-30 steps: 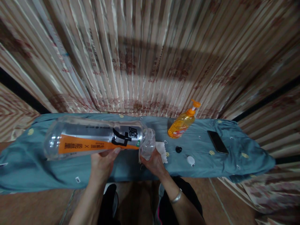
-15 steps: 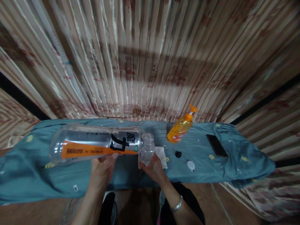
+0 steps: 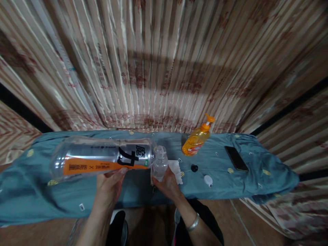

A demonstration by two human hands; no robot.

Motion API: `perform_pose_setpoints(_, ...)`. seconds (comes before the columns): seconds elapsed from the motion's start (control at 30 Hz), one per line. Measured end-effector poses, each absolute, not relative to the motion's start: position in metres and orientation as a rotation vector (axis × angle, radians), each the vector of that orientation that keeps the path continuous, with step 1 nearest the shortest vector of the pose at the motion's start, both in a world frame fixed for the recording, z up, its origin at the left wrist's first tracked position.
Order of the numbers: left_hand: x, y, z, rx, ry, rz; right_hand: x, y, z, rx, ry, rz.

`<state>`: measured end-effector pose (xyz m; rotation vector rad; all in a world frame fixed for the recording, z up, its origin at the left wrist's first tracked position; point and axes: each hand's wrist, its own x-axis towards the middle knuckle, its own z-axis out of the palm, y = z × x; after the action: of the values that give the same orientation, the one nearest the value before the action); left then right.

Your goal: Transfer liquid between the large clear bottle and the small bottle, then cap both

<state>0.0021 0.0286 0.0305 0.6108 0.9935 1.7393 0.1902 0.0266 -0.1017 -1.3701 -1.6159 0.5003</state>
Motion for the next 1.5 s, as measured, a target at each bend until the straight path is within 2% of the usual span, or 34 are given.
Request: perform_pose_setpoints(1.5, 0.0050, 0.0321, 0.0285, 0.594, 0.960, 1.742, 0.1889, 0.0265, -0.1067, -1.358, -1.610, 0.497)
